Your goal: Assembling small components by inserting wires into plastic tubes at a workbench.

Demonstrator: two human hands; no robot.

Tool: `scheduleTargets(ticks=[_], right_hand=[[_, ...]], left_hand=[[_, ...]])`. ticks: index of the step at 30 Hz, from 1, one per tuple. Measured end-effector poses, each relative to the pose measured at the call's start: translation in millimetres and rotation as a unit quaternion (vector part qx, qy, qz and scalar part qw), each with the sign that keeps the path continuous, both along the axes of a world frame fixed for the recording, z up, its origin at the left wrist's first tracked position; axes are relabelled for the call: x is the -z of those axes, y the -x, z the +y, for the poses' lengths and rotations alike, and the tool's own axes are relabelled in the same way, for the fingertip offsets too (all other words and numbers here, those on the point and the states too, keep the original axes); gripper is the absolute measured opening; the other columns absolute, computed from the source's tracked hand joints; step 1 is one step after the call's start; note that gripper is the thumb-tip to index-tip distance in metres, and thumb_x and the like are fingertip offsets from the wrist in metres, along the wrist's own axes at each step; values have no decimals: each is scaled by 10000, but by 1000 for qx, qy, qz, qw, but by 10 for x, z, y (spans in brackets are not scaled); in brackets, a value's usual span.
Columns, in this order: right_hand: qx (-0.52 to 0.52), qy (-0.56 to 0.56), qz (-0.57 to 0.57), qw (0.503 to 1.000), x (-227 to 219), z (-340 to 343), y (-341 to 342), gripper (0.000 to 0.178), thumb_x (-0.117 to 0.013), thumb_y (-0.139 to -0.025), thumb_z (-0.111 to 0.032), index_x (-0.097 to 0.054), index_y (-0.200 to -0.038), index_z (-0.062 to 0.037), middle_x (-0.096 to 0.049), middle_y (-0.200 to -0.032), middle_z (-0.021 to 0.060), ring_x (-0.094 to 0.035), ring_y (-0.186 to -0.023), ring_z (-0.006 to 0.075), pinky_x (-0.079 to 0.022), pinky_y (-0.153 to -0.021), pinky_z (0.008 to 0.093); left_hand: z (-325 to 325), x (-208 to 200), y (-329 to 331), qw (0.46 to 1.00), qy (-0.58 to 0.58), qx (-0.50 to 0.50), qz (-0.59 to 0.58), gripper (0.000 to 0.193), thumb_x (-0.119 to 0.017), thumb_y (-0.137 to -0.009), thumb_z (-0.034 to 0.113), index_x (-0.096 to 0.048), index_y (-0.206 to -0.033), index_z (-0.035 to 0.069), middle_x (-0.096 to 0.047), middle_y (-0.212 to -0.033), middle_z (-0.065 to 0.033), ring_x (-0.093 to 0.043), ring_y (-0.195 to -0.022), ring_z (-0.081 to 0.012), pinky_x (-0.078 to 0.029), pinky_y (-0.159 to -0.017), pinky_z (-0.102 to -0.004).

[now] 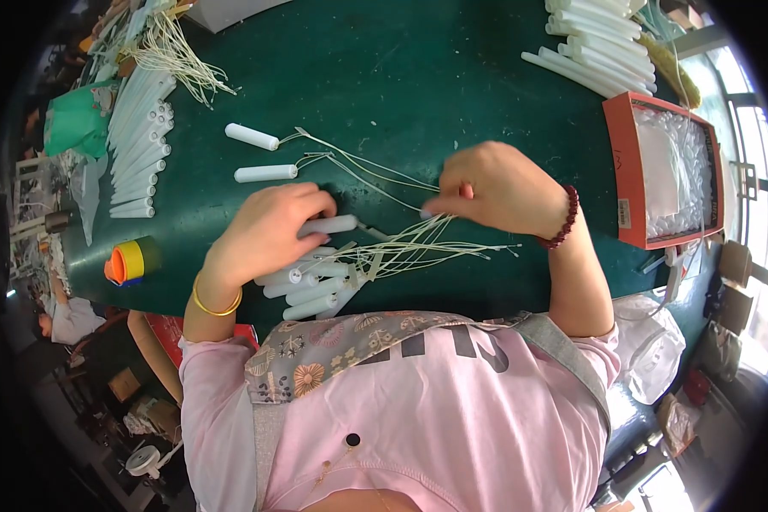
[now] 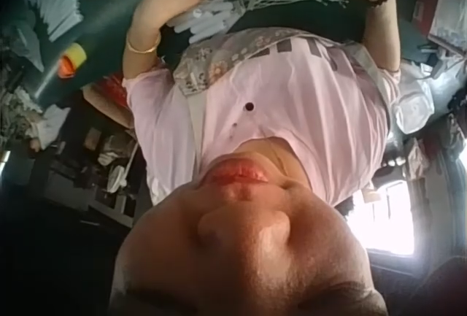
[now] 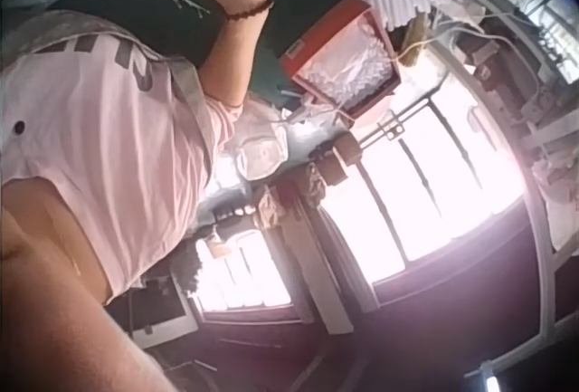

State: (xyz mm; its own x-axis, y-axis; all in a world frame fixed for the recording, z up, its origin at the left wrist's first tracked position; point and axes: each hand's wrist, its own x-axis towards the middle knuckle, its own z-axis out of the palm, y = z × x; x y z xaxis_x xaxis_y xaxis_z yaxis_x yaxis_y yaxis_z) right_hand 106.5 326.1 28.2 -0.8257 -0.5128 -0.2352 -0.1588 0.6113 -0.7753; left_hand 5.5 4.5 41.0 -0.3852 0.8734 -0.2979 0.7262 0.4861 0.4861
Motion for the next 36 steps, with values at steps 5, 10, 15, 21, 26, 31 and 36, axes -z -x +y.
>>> scheduleTargets(ticks=[5, 10, 15, 21, 26, 31, 36], right_hand=[[151, -76, 173, 970, 151, -130, 14, 239, -868, -813, -164, -702, -953, -67, -647, -936, 75, -648, -833, 278, -513, -752, 391], [108, -154, 201, 961, 191, -152, 27, 174, -774, -793, -79, -632, -894, -87, -608, -960, 65, -622, -856, 293, -489, -840, 402], [153, -156, 260, 941, 253, -105, 100, 142, -738, -798, -50, -627, -881, -78, -621, -935, 63, -631, -827, 284, -503, -814, 390], [267, -12, 202, 942, 221, 72, 187, 199, -799, -867, -62, -714, -1046, -41, -721, -985, 73, -688, -847, 231, -557, -802, 336], [332, 28, 174, 927, 292, 101, 186, 182, -805, -908, -62, -781, -1082, -16, -756, -962, 91, -708, -797, 213, -573, -756, 316], [260, 15, 219, 940, 320, 190, 217, 129, -798, -920, -52, -813, -1041, -11, -769, -912, 88, -711, -796, 137, -566, -725, 289], [296, 106, 42, 948, 236, 266, 230, 341, -830, -880, -54, -790, -1218, -58, -769, -944, 43, -663, -797, 85, -552, -740, 261]], left_hand=[[5, -226, 263, 998, -46, -36, -5, 188, -798, -862, 147, -753, -1011, 42, -701, -956, -109, -692, -900, -323, -548, -787, -444], [546, 69, 453, 958, -266, 53, 94, 187, -833, -838, 156, -791, -1001, 74, -717, -968, -72, -680, -906, -272, -525, -817, -413], [819, 331, 473, 981, -169, 37, 85, 125, -821, -832, 117, -761, -919, 52, -717, -942, -67, -694, -924, -274, -518, -859, -406], [923, 378, 531, 968, -239, -75, 27, 89, -790, -882, 133, -764, -862, 51, -722, -844, -74, -713, -774, -273, -531, -784, -396], [928, 344, 500, 945, -294, -144, -9, 107, -790, -891, 131, -765, -873, 28, -738, -812, -81, -725, -706, -260, -544, -738, -375], [909, 406, 561, 958, -268, -80, 71, 108, -783, -902, 134, -762, -860, 37, -736, -789, -73, -705, -716, -262, -521, -845, -382], [875, 423, 573, 955, -276, -95, 47, 106, -784, -897, 136, -768, -844, 45, -726, -774, -65, -683, -703, -266, -506, -876, -390]])
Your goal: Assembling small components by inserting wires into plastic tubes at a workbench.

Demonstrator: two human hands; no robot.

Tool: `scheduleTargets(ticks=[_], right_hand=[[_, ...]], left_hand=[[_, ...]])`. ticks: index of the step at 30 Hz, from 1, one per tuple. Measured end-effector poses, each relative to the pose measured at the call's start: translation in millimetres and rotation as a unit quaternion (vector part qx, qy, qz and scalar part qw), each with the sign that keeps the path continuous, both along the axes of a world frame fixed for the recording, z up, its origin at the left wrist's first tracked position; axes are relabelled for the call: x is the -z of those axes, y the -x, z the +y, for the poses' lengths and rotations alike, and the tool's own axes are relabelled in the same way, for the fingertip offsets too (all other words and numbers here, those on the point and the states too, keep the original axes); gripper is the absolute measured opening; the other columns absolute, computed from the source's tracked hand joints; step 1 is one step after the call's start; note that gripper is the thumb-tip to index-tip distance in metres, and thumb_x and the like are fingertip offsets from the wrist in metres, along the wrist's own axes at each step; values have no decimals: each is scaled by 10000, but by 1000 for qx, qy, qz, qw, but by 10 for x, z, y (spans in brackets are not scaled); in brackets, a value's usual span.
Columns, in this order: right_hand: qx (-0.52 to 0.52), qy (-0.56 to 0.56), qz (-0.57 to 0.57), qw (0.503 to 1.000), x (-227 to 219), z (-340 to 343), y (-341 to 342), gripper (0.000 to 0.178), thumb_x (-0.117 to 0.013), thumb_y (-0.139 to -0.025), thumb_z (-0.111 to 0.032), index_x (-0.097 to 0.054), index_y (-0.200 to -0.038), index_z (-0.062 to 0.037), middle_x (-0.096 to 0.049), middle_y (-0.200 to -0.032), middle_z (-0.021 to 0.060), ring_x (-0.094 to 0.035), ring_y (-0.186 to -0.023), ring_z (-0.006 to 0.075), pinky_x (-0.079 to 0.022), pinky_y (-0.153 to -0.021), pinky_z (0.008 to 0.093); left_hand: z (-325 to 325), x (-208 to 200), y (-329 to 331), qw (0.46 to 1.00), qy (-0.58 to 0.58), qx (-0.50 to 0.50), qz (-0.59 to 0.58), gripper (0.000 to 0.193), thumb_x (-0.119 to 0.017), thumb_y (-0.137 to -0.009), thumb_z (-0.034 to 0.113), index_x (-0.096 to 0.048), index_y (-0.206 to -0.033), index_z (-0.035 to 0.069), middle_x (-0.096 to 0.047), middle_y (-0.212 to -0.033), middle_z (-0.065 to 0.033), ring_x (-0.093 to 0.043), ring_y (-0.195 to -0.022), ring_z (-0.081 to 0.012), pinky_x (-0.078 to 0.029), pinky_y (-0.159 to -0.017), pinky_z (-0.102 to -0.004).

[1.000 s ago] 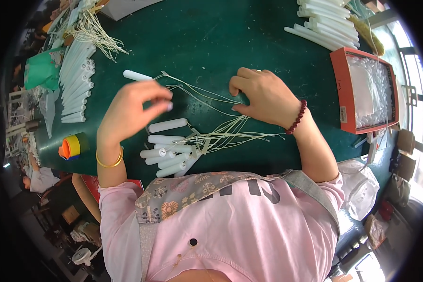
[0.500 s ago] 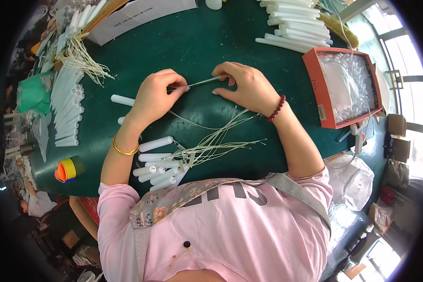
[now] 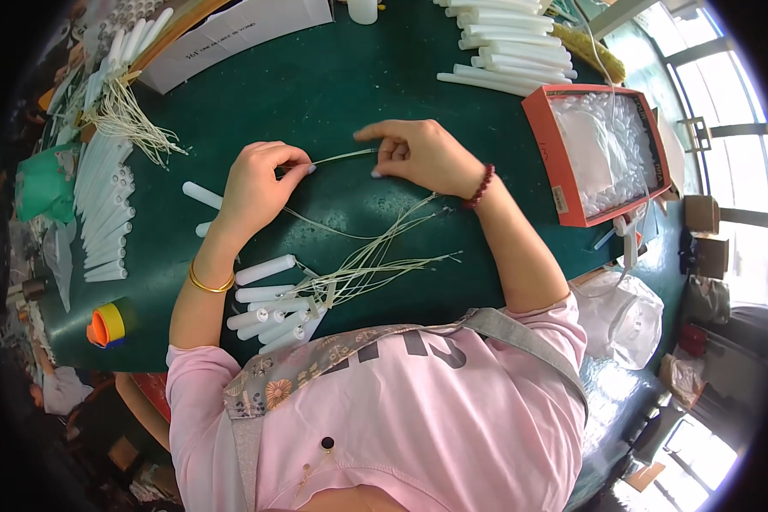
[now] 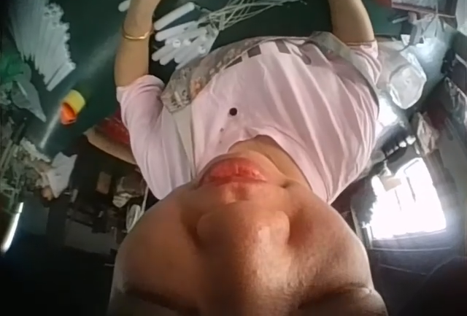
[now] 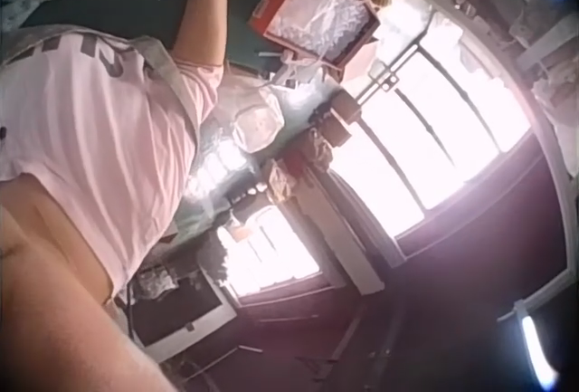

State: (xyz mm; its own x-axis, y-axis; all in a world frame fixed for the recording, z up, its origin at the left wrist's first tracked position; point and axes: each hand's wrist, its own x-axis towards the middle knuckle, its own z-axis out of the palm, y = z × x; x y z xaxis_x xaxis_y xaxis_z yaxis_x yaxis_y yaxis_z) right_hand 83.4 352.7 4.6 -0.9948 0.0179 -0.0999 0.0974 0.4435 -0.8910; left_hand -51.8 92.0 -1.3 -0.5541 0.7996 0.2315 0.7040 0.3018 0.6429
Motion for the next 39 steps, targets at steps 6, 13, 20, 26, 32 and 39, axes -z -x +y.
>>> scheduleTargets(ticks=[6, 13, 20, 26, 32, 39], right_hand=[[136, -461, 190, 856, -49, 816, 86, 329, -759, -890, -80, -767, -1211, -152, -697, -1106, 61, -688, -1035, 280, -578, -892, 389], [80, -559, 197, 802, 32, 936, 290, 237, -739, -890, -115, -764, -1124, -139, -635, -1191, 58, -634, -1153, 251, -521, -1007, 415], [244, -157, 368, 884, -454, 357, -16, 223, -589, -1045, 23, -620, -1264, -10, -761, -1152, 65, -627, -854, 75, -513, -786, 228], [320, 258, 328, 851, -82, 817, -243, 135, -518, -1091, 8, -619, -1180, -10, -710, -1267, 229, -625, -865, 166, -516, -767, 297], [259, 420, 280, 823, 29, 886, -250, 159, -490, -1076, 36, -615, -1147, -34, -693, -1267, 278, -574, -814, 197, -478, -761, 302], [250, 425, 190, 849, 179, 373, -41, 137, -495, -1078, 15, -607, -1143, -28, -705, -1260, 269, -576, -822, 186, -479, -758, 295]], left_hand=[[4, -50, -22, 996, -13, -31, -81, 74, -805, -891, 47, -773, -920, -12, -746, -828, -82, -696, -741, -178, -523, -678, -309], [34, -73, -10, 994, -35, -34, -96, 89, -803, -905, 61, -785, -945, -17, -768, -861, -90, -703, -745, -165, -543, -696, -290], [4, -120, 2, 990, -57, -63, -117, 103, -809, -909, 70, -797, -967, -14, -784, -872, -106, -732, -759, -174, -568, -715, -292], [4, -105, 12, 987, -63, -73, -130, 130, -832, -905, 93, -799, -969, -15, -781, -869, -76, -696, -791, -138, -545, -755, -281], [-12, -100, 33, 988, -68, -70, -119, 121, -830, -904, 87, -799, -963, -14, -780, -860, -72, -691, -783, -135, -546, -757, -279], [-97, -71, 90, 993, -30, -50, -104, 167, -796, -929, 137, -800, -1011, -9, -793, -1014, -134, -763, -886, -250, -595, -833, -327]])
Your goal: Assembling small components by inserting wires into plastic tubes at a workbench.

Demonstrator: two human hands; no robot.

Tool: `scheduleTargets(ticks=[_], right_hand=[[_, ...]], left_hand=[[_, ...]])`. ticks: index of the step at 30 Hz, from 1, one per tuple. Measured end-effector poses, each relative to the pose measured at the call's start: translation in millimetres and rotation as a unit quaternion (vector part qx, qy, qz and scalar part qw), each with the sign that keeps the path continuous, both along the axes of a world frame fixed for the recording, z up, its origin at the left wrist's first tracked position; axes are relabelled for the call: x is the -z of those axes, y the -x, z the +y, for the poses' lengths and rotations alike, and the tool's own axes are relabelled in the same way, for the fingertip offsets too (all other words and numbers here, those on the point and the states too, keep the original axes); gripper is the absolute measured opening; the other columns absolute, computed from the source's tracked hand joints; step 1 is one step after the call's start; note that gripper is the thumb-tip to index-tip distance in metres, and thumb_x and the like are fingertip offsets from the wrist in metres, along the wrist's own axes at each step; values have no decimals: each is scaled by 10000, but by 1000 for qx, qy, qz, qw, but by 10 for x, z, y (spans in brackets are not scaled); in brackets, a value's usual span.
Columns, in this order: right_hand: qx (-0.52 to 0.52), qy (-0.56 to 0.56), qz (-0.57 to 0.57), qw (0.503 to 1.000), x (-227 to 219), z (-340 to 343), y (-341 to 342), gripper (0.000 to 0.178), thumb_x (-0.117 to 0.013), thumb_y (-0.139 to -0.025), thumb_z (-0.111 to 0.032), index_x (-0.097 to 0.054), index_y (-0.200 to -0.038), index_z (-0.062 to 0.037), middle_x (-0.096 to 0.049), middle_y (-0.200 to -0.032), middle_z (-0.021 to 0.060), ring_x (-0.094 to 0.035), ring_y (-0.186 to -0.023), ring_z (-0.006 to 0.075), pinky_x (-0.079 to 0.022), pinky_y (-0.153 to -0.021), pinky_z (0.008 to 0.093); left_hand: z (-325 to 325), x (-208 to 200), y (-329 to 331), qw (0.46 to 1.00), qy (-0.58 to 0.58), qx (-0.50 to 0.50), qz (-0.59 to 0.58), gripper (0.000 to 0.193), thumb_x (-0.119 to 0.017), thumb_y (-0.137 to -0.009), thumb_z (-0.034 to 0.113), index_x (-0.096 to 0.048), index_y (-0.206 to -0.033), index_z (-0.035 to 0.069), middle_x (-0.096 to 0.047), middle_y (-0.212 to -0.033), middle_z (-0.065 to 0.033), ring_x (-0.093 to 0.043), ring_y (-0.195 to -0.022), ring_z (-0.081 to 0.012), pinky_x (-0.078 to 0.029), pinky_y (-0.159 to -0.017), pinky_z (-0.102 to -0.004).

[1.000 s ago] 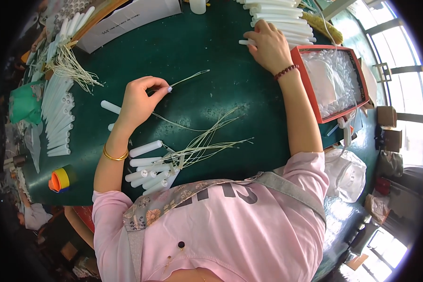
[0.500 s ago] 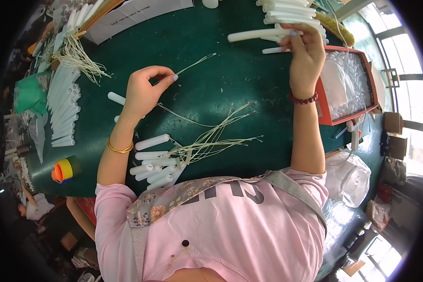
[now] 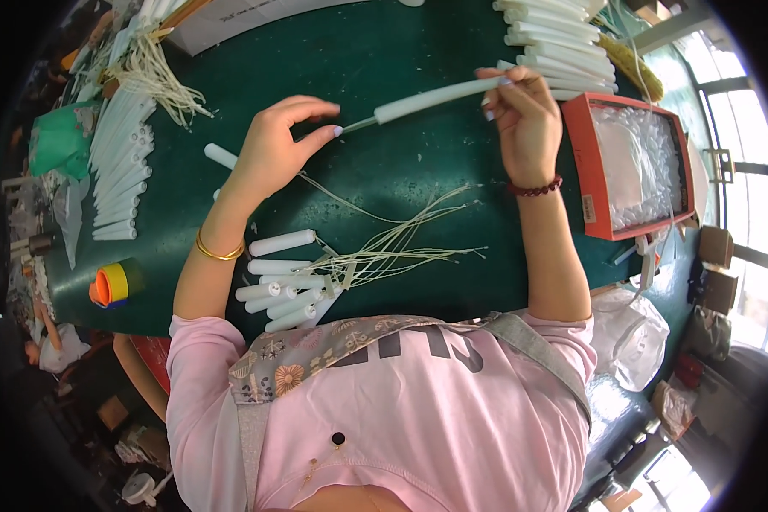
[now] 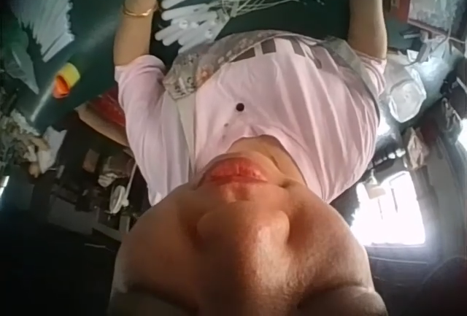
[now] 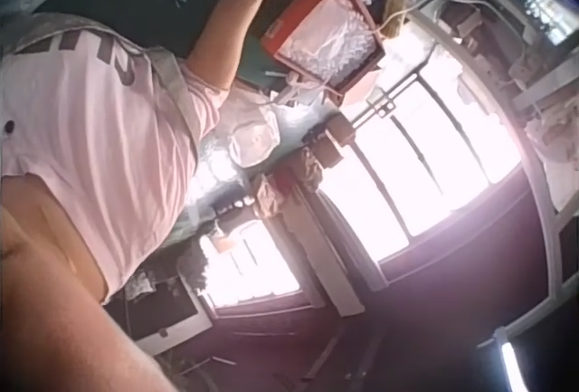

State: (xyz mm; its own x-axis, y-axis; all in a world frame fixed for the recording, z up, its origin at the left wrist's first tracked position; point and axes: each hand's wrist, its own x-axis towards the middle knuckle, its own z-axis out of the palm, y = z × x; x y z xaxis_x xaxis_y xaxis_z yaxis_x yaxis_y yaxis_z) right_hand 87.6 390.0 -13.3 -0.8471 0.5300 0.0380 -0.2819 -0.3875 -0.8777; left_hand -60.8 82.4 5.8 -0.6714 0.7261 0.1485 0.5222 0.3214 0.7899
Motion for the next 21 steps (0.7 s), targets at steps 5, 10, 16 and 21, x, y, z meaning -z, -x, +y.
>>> scheduleTargets(ticks=[5, 10, 16, 21], right_hand=[[-121, -79, -101, 984, -36, -272, 48, 138, -572, -1059, 5, -611, -1191, -7, -714, -1278, 223, -718, -934, 159, -579, -862, 255], [-223, -219, -206, 927, 113, -229, 88, 266, -663, -981, 73, -656, -1246, 40, -728, -1187, 96, -722, -982, 127, -587, -896, 239], [-219, -283, -184, 916, 112, -287, 101, 330, -682, -956, 96, -674, -1280, 31, -742, -1182, 75, -698, -900, 85, -587, -830, 222], [-241, -295, -251, 890, 44, -220, 132, 367, -713, -948, 75, -677, -1308, 11, -714, -1014, 22, -616, -776, 37, -507, -684, 193]], left_hand=[[-620, -352, 344, 990, 97, 45, 87, 321, -788, -940, 157, -764, -1233, 28, -746, -1259, -135, -722, -1125, -310, -556, -992, -374], [-847, -305, 153, 975, 132, 20, 180, 251, -804, -875, 130, -785, -1099, 17, -755, -1106, -97, -712, -949, -311, -554, -920, -399], [-792, -89, 112, 987, 156, -11, 30, 166, -801, -874, 90, -773, -1019, 13, -733, -1042, -82, -707, -881, -263, -563, -816, -377], [-656, 22, 160, 991, 101, -11, 89, 94, -791, -877, 51, -733, -933, 4, -698, -968, -88, -700, -855, -240, -566, -776, -360]])
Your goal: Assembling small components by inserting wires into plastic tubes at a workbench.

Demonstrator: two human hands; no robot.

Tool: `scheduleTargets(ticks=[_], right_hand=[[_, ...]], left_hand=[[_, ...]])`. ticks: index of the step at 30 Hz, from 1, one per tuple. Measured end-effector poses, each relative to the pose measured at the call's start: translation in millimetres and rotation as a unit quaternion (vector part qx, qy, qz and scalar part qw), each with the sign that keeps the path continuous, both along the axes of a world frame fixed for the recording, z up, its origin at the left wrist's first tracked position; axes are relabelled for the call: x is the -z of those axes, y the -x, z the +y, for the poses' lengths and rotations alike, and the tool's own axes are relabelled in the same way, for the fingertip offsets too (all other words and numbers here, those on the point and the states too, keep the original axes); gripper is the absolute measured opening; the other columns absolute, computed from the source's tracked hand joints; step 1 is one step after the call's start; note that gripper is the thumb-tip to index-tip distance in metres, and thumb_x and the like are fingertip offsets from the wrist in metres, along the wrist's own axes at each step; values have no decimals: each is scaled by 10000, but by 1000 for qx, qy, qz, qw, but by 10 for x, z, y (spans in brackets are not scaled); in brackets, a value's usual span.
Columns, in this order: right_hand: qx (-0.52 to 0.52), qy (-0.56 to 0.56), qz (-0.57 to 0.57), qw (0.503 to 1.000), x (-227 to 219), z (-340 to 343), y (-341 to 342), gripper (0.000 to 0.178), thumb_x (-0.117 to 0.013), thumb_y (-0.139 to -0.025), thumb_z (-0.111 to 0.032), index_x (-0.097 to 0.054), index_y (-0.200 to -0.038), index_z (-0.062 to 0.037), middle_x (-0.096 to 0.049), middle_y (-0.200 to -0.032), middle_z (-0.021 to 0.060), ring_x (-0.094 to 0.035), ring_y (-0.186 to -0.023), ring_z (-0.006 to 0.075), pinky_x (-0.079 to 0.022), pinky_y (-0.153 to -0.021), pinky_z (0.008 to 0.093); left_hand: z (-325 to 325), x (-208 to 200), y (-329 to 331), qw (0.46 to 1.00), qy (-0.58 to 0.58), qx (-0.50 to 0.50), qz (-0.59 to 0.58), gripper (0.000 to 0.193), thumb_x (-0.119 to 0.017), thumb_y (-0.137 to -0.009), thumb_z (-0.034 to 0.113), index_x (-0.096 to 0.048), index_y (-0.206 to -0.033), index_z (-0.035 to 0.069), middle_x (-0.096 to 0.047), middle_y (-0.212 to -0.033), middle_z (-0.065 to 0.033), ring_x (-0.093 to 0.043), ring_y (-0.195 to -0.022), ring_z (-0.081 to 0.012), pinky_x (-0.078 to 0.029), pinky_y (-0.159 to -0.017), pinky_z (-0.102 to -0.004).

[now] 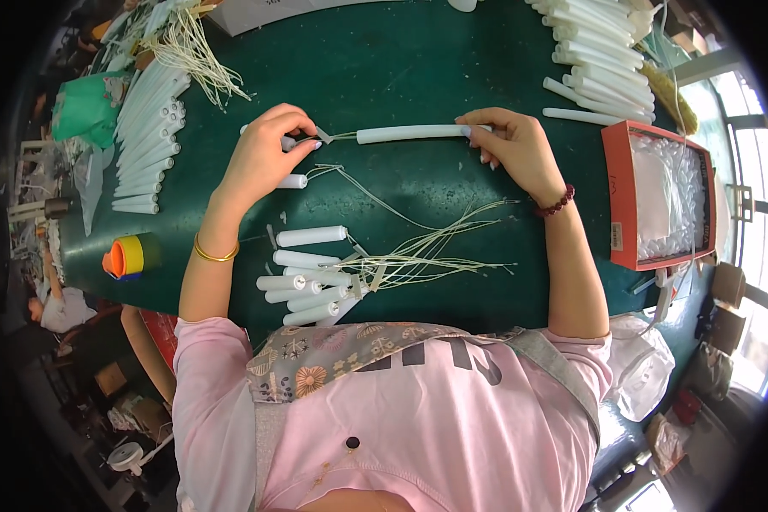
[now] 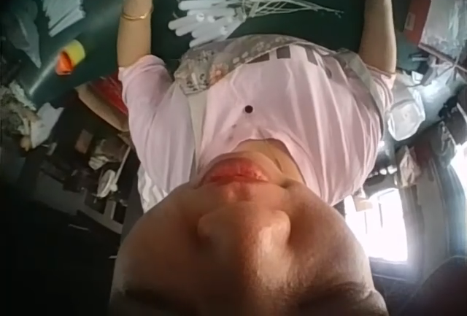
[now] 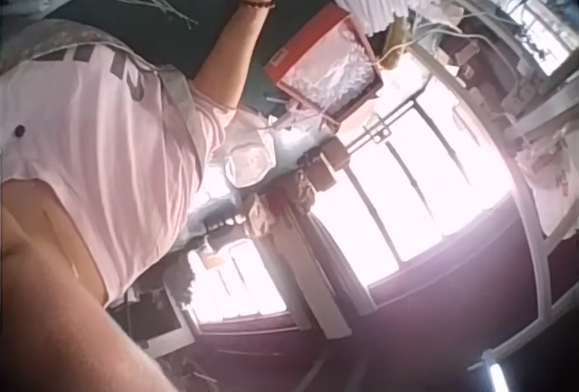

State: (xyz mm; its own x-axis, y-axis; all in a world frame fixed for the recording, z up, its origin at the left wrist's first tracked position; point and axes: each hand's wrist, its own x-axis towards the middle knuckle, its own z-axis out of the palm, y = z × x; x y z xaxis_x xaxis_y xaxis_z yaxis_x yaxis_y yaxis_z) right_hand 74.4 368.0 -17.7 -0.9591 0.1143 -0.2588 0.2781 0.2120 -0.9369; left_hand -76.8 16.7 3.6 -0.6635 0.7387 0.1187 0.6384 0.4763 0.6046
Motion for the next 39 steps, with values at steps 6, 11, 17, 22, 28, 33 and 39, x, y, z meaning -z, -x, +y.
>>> scheduleTargets(ticks=[6, 11, 17, 22, 28, 33, 39], right_hand=[[38, -55, 63, 996, -7, -173, -22, 281, -756, -956, -5, -721, -1234, -6, -664, -879, -32, -534, -687, 3, -417, -588, 171], [42, -70, 46, 996, -13, -143, -20, 265, -777, -960, -54, -743, -1220, -16, -659, -838, -37, -517, -668, 2, -401, -577, 176], [50, -154, 48, 986, 25, -40, -50, 217, -774, -982, -127, -798, -1180, -41, -659, -835, -45, -489, -656, 15, -397, -570, 202], [13, -150, 62, 987, -18, -14, -17, 217, -761, -973, -88, -798, -1180, -37, -618, -841, -27, -497, -688, 46, -404, -602, 227], [5, -218, 116, 969, -10, -81, 14, 203, -807, -928, -146, -825, -1116, -72, -660, -843, 54, -580, -736, 146, -487, -686, 289], [-35, -406, 203, 890, -123, -208, 60, 213, -824, -877, -131, -820, -1086, -88, -679, -901, 49, -627, -840, 227, -503, -830, 348], [-83, -415, 261, 868, -93, -277, 359, 170, -831, -867, -151, -784, -1012, -75, -688, -916, 50, -642, -905, 257, -489, -913, 405]], left_hand=[[156, 51, 123, 999, -26, 12, -22, 90, -783, -882, 33, -756, -957, -8, -697, -929, -103, -697, -794, -229, -565, -745, -343], [288, 72, 242, 997, -3, 79, -17, 100, -773, -916, 53, -778, -998, -5, -710, -901, -78, -694, -773, -201, -564, -712, -320], [420, 135, 79, 992, -45, 72, 97, 86, -782, -905, 96, -802, -961, 34, -733, -903, -77, -702, -776, -283, -565, -719, -374], [445, 182, 73, 994, -70, 67, 41, 104, -766, -921, 52, -799, -1005, 0, -749, -928, -99, -704, -779, -268, -558, -710, -359], [405, 206, 89, 993, -49, 99, 32, 233, -790, -897, 78, -784, -1119, 9, -741, -1072, -129, -714, -937, -297, -572, -844, -382], [-32, -298, 327, 992, 37, 98, 70, 434, -831, -839, 99, -751, -1265, 72, -692, -1255, -114, -675, -1142, -321, -550, -1008, -382], [-295, -220, 518, 989, 139, 56, 0, 321, -818, -852, 109, -766, -1163, 53, -691, -1112, -90, -681, -1014, -279, -554, -906, -374]])
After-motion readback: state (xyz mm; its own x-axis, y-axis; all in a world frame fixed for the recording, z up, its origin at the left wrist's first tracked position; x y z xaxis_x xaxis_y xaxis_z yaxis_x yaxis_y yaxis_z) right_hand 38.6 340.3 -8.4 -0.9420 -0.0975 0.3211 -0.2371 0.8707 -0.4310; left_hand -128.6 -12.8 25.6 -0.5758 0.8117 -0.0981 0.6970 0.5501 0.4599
